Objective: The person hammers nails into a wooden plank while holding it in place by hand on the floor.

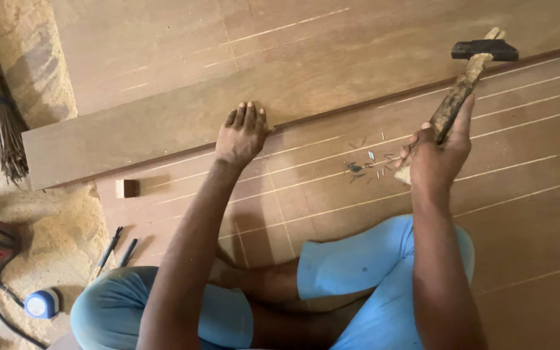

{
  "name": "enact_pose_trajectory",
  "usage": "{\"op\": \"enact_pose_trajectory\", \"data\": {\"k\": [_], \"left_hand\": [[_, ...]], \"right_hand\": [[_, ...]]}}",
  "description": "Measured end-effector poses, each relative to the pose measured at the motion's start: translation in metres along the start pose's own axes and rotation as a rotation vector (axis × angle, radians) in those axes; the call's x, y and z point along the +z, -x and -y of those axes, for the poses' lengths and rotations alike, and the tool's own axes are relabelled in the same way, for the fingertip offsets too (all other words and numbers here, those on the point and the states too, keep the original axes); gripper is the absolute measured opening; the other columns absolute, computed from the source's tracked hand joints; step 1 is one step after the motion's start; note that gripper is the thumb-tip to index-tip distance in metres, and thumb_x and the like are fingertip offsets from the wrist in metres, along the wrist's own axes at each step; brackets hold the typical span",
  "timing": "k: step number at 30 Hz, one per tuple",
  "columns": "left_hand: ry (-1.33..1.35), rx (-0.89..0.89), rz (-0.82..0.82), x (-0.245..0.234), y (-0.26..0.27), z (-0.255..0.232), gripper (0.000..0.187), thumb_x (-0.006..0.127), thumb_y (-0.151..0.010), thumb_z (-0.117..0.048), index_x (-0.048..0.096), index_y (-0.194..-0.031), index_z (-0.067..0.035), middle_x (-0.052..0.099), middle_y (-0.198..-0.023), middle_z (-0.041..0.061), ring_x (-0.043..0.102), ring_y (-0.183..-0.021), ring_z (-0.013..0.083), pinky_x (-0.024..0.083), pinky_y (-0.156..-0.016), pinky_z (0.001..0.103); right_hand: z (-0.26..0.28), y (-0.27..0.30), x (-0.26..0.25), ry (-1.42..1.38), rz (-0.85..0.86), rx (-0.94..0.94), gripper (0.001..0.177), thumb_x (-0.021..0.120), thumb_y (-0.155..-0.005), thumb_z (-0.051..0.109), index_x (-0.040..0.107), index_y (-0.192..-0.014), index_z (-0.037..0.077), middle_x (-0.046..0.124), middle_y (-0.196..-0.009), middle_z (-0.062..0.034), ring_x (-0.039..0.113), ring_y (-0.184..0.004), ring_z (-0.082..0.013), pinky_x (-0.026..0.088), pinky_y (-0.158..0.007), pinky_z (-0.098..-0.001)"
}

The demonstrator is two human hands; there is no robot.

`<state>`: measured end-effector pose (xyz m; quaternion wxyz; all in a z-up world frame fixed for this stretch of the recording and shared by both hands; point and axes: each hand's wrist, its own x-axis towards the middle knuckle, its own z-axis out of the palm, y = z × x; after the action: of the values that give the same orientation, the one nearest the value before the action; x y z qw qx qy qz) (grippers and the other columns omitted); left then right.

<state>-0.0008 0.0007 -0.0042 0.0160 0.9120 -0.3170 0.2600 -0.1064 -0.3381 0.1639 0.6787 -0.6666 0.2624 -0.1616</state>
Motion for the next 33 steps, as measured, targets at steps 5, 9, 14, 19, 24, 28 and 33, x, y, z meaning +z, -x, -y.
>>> {"op": "enact_pose_trajectory", "data": {"k": [5,9,14,19,24,28,33], "left_hand": [[0.01,-0.028,-0.064,-0.001,0.001,-0.004,0.045,0.065,-0.105,-0.041,0.066,-0.126,-0.001,0.067,-0.127,0.026,0.066,-0.118,0.0405,0.054,-0.1,0.05],[0.022,-0.084,-0.05,-0.004,0.002,-0.011,0.041,0.065,-0.103,-0.036,0.066,-0.125,-0.002,0.066,-0.128,0.024,0.064,-0.12,0.0385,0.053,-0.103,0.049],[0.209,-0.248,0.119,-0.027,-0.02,-0.021,0.05,0.069,-0.094,-0.04,0.064,-0.122,0.001,0.062,-0.13,0.027,0.059,-0.123,0.0428,0.049,-0.101,0.052],[0.271,-0.299,0.039,-0.014,-0.08,-0.044,0.06,0.066,-0.086,-0.026,0.055,-0.138,0.003,0.058,-0.14,0.024,0.054,-0.132,0.0395,0.04,-0.114,0.052],[0.403,-0.295,0.14,0.021,-0.174,-0.065,0.074,0.071,-0.087,-0.036,0.047,-0.144,0.005,0.056,-0.138,0.025,0.05,-0.131,0.0404,0.037,-0.112,0.053],[0.51,-0.403,0.598,0.031,-0.245,-0.077,0.078,0.073,-0.087,-0.053,0.05,-0.142,-0.003,0.055,-0.14,0.019,0.05,-0.134,0.0367,0.037,-0.113,0.053],[0.477,-0.505,0.671,0.036,-0.269,-0.087,0.073,0.079,-0.083,-0.052,0.057,-0.135,-0.005,0.058,-0.14,0.017,0.051,-0.134,0.0352,0.04,-0.112,0.049]], "right_hand": [[0.001,0.002,0.002,0.063,-0.008,-0.044,0.081,0.05,-0.106,-0.008,0.014,-0.172,0.022,0.056,-0.08,-0.0015,0.055,-0.055,-0.0104,0.05,-0.044,-0.0313],[-0.01,-0.013,-0.043,0.34,-0.056,-0.069,0.078,0.057,-0.1,-0.001,0.029,-0.17,0.02,0.061,-0.084,-0.0016,0.055,-0.056,-0.0125,0.046,-0.044,-0.0355],[-0.033,-0.041,-0.178,1.201,-0.23,-0.478,0.063,0.077,-0.094,0.012,0.058,-0.154,0.006,0.07,-0.083,-0.0167,0.068,-0.071,-0.0278,0.057,-0.071,-0.0436],[-0.112,-0.009,-0.239,1.48,-0.361,-0.364,0.036,0.069,-0.099,0.016,0.067,-0.134,0.007,0.068,-0.079,-0.0183,0.067,-0.069,-0.0387,0.055,-0.073,-0.0506],[-0.089,0.005,-0.202,1.381,-0.507,-0.601,0.053,0.079,-0.084,0.035,0.067,-0.121,-0.001,0.07,-0.107,-0.0256,0.068,-0.096,-0.0428,0.055,-0.078,-0.0478],[-0.073,-0.065,-0.127,0.826,0.119,-0.742,0.026,0.077,-0.087,0.008,0.072,-0.113,0.005,0.075,-0.109,-0.0119,0.07,-0.101,-0.0299,0.054,-0.095,-0.044],[-0.098,-0.151,-0.009,0.122,0.206,0.431,0.035,0.073,-0.094,0.027,0.068,-0.089,-0.007,0.077,-0.078,-0.0169,0.078,-0.066,-0.023,0.063,-0.062,-0.0348]]}}
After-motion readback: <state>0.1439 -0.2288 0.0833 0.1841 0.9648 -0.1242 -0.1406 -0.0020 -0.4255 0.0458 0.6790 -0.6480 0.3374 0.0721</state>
